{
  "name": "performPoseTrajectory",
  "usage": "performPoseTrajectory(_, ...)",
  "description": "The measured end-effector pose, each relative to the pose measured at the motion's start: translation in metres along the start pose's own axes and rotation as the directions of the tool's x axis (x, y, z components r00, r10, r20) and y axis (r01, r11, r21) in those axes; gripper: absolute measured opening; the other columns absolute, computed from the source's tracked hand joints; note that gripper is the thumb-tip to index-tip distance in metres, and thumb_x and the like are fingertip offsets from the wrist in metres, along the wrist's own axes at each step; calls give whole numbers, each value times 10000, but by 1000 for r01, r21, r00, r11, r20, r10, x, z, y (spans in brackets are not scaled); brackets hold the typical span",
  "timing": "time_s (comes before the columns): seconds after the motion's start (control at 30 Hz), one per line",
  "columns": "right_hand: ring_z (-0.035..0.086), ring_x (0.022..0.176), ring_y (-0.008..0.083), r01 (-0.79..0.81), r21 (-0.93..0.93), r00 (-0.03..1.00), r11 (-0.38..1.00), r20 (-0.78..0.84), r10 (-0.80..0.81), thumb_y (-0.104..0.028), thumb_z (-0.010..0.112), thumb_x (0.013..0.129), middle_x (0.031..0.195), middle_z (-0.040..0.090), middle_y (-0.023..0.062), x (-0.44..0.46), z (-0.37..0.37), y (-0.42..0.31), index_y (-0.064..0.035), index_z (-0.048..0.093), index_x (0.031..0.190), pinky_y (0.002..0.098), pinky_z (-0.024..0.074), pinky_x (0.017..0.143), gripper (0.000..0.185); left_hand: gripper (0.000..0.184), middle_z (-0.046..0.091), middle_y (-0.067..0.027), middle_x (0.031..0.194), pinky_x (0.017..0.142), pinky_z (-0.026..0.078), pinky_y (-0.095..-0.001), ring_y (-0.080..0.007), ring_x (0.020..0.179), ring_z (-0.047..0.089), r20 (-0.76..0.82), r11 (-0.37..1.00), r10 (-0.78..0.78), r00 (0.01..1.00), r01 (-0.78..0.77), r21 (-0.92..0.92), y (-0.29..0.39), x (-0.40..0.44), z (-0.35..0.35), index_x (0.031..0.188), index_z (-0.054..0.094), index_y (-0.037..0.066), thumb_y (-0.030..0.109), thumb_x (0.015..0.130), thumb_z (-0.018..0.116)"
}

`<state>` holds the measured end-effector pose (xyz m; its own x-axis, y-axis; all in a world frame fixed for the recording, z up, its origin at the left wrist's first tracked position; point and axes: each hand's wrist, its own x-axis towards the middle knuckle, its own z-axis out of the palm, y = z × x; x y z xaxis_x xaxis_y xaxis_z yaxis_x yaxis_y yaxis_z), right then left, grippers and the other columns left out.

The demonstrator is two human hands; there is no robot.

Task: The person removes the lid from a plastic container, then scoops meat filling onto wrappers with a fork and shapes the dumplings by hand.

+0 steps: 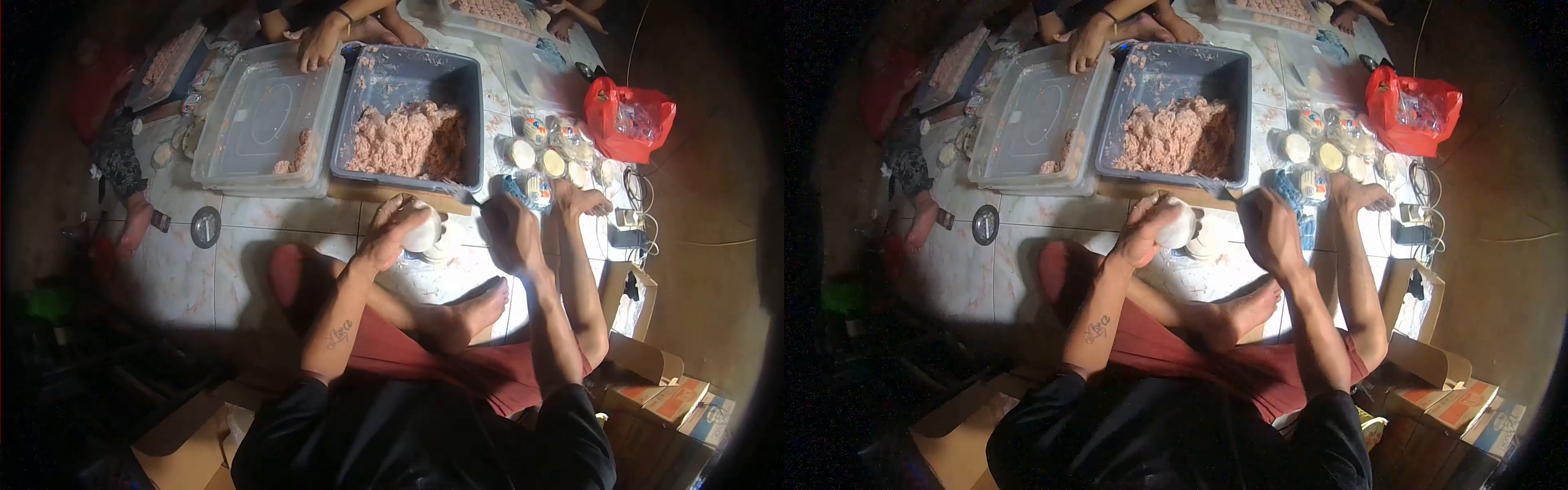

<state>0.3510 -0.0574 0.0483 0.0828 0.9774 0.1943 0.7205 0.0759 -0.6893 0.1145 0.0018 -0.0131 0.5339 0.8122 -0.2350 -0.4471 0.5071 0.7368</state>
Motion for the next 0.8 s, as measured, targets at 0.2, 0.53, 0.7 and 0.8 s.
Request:
performPoseTrajectory(0.2, 637, 1069, 333, 271, -502, 960, 821, 200, -194, -120, 558, 934, 1076, 674, 179, 131, 50, -16, -53, 661, 1149, 511, 420, 936, 247, 302, 731, -126, 994, 768, 586, -333, -189, 858, 712, -107, 996, -39, 993, 47, 70, -64, 45, -51, 1143, 650, -5, 263, 1027, 575)
performPoseTrajectory(0.53, 645, 944, 293, 714, -658, 634, 237, 465, -618, -114, 546, 913, 985, 669, 69, 214, 188, 107, -132, 694, 1019, 540, 399, 1081, 182, 538, 665, -39, 732, 613, 480, -294, -123, 662, 611, -254, 988, 2, 967, 38, 152, -65, 74, -52, 900, 689, 12, 515, 1020, 541)
performPoseTrajectory(0.7, 649, 893, 241, 807, -457, 591, 375, 650, -478, -83, 550, 887, 897, 652, 42, 211, 132, 51, -133, 649, 961, 535, 401, 1096, 134, 545, 665, -33, 736, 630, 485, -298, -114, 693, 630, -254, 991, 23, 967, 12, 134, -76, 82, -54, 837, 684, 23, 517, 1016, 537)
performPoseTrajectory(0.8, 645, 845, 241, 712, -552, 702, 433, 545, -458, -101, 557, 886, 846, 657, 69, 211, 119, 25, -116, 651, 1008, 547, 408, 1081, 155, 560, 680, -67, 746, 646, 499, -329, -148, 707, 653, -258, 991, -52, 965, 81, 106, -78, 79, -54, 860, 696, 14, 521, 1020, 518)
